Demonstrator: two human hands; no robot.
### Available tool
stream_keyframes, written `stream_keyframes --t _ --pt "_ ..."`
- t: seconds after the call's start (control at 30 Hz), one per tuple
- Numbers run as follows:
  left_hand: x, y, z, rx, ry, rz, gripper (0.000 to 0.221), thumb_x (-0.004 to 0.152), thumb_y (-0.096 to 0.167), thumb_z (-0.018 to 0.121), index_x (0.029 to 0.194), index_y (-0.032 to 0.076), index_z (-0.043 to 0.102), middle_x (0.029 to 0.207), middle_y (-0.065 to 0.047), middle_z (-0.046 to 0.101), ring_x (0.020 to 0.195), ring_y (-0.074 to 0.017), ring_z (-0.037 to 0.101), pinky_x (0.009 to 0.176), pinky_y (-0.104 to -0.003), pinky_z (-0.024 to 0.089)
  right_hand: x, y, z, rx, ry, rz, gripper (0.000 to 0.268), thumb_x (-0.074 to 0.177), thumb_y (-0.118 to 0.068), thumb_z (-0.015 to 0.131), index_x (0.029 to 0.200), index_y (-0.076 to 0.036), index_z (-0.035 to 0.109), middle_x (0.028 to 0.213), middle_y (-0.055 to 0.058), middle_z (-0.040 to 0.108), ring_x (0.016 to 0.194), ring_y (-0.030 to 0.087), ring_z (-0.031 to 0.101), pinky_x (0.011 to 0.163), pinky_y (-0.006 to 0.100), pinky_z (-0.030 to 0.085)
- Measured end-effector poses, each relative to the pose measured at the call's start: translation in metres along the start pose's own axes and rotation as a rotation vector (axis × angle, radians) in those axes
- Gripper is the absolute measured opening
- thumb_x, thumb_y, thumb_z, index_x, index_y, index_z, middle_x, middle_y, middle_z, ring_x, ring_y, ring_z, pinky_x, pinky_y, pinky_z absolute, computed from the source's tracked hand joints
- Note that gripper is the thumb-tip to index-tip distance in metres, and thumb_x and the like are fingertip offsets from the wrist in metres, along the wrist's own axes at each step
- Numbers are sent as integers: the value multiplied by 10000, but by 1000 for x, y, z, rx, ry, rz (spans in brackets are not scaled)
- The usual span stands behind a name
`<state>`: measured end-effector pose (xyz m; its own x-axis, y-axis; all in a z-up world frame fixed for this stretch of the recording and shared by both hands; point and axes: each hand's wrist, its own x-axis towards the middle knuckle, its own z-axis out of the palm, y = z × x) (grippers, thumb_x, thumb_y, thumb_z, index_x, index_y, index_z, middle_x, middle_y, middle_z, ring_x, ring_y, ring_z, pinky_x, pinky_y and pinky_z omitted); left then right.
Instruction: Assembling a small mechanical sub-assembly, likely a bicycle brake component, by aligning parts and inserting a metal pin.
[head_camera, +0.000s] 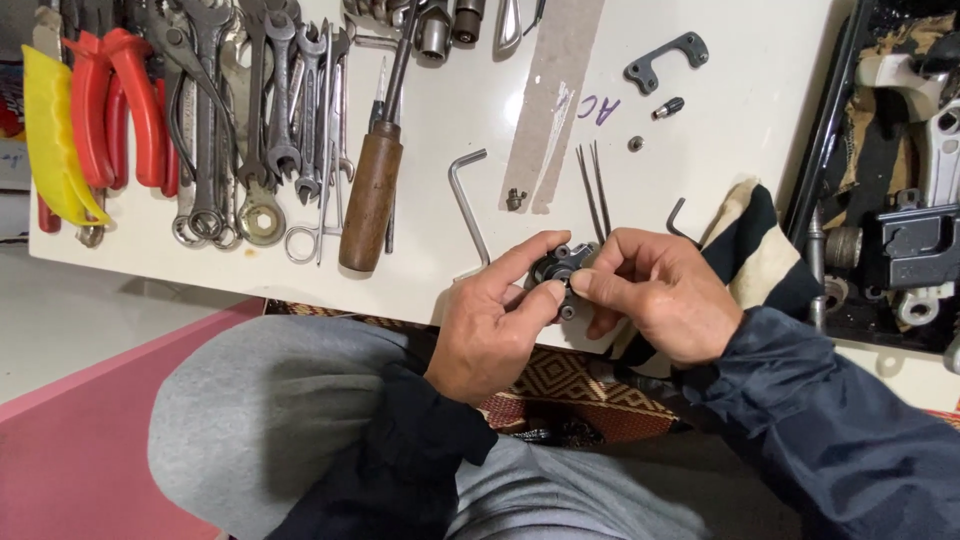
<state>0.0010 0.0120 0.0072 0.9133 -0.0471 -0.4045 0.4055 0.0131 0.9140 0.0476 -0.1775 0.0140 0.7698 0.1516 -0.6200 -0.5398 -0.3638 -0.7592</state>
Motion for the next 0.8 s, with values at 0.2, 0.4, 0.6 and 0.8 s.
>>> stream_keyframes --t 0.2,0.4,0.6,0.8 --pt "0 1 0 31 6 -1 411 892 198 622 1292 201 716 693 -141 771 607 -207 704 546 -331 580 -6 3 8 67 53 -22 238 854 -85 780 741 92 667 462 242 621 464 330 732 488 305 515" --pt "2 -2 6 11 47 36 353 917 196 628 1251 186 741 789 -195 792 707 -240 780 601 -365 624 -5 9 8 99 55 -42 248 849 -84 788 727 89 659 450 230 608 448 323 724 467 314 527" --pt "1 10 18 -29 142 -45 330 884 155 626 1187 153 757 841 -219 792 755 -276 800 655 -401 656 0 -2 3 72 9 -10 227 823 -47 778 697 102 660 444 241 595 415 337 699 466 365 557" --pt "1 15 19 -34 163 -60 311 882 125 612 1154 128 762 880 -251 781 776 -310 800 659 -420 668 2 5 6 194 17 36 210 819 -12 759 711 121 636 433 251 559 406 350 674 470 383 565"
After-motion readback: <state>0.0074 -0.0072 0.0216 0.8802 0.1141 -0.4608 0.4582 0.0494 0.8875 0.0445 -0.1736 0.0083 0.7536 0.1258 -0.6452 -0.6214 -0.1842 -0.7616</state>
